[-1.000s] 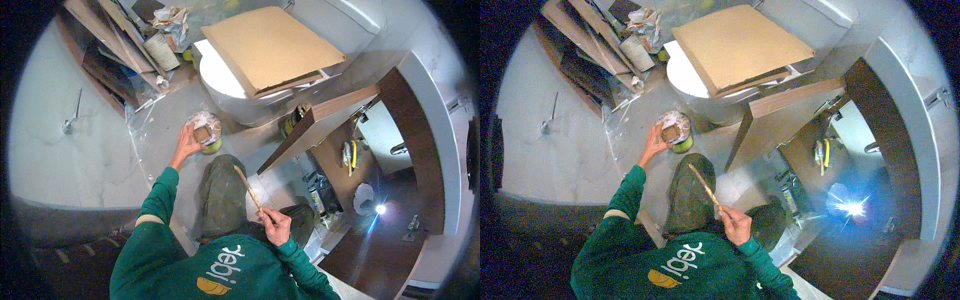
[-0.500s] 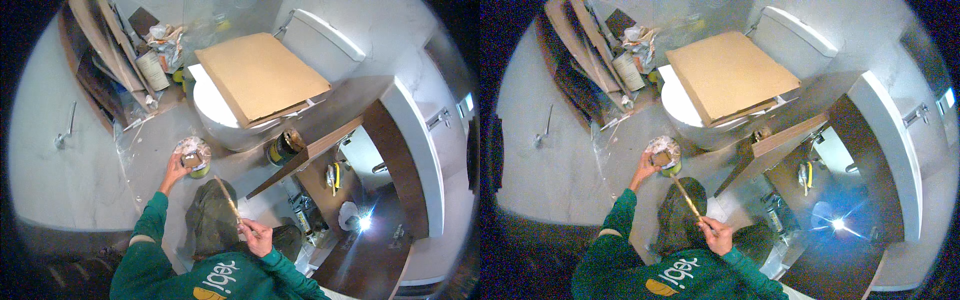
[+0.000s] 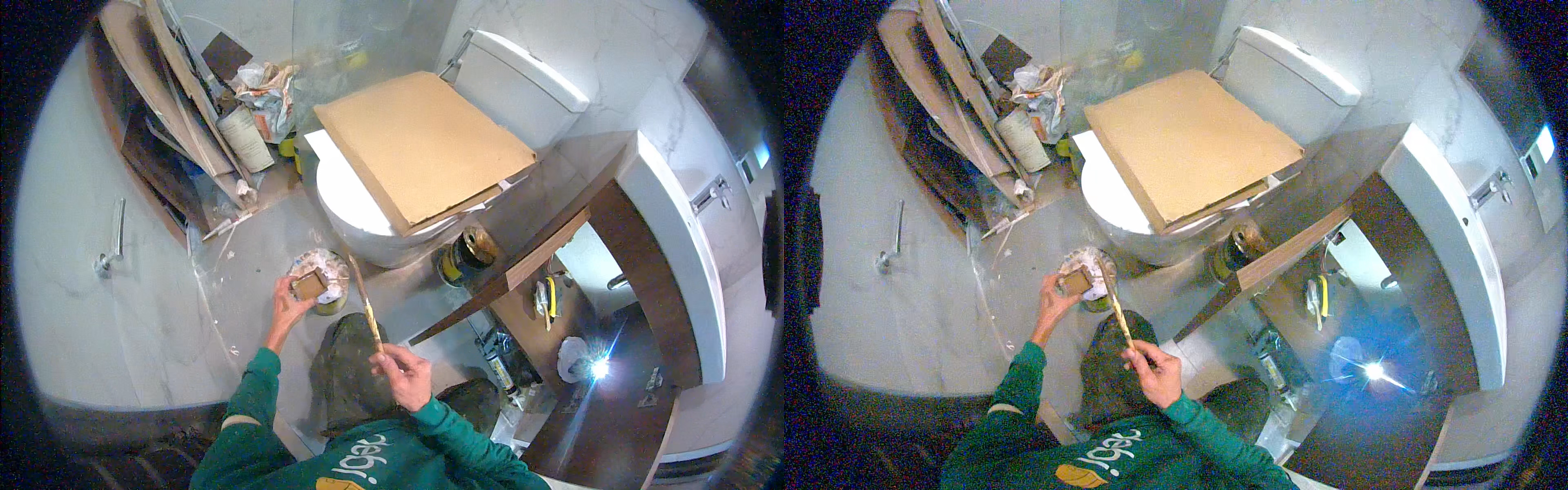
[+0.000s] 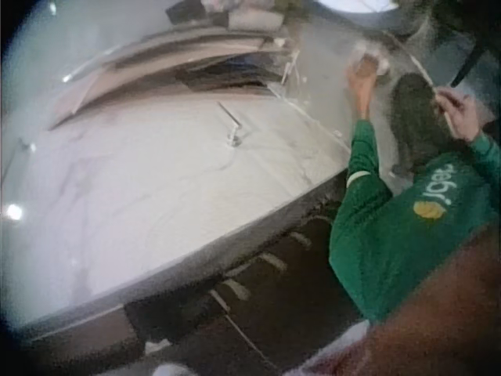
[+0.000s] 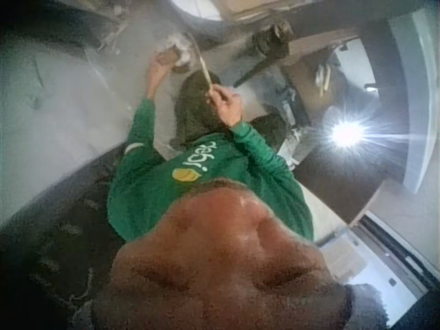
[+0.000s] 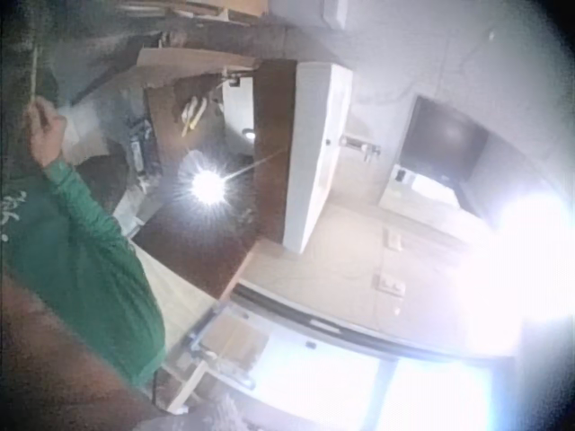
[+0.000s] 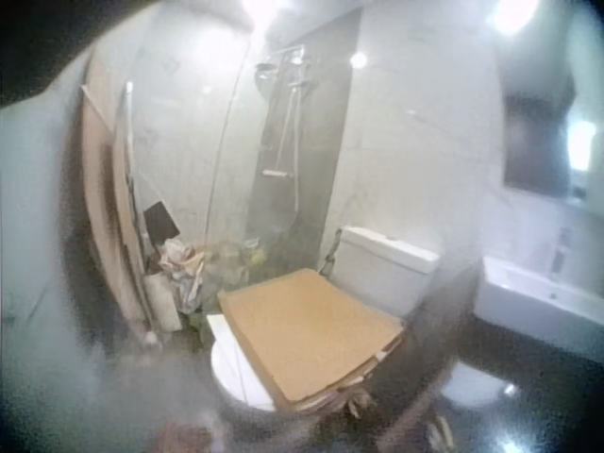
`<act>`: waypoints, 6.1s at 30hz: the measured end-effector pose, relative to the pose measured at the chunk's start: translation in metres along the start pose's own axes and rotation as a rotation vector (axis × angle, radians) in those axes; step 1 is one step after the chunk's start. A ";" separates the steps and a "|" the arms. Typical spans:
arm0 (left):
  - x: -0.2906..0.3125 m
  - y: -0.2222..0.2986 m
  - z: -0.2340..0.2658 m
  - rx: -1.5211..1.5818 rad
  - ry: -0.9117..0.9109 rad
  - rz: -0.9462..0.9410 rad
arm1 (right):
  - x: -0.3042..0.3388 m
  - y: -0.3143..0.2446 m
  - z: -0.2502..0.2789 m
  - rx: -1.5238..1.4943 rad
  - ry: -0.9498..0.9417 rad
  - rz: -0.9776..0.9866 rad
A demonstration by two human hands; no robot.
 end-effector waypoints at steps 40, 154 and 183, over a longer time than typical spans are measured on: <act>-0.267 0.128 -0.014 0.203 0.164 0.126 | -0.267 -0.101 0.047 0.064 0.972 0.133; -0.064 -0.102 0.245 -0.624 0.179 0.550 | -0.211 -0.058 0.045 -0.250 0.941 0.109; -0.227 -0.163 0.285 -0.551 0.638 0.149 | -0.210 -0.053 0.054 -0.210 0.902 0.072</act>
Point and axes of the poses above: each hand's wrist, its own x-axis away from the middle knuckle, its own z-axis out of the back of the hand, y = z × x, the point moved 3 cm from there along -x, towards the middle knuckle, and after that the axes turned 10 degrees about -z, right-handed, at the moved point
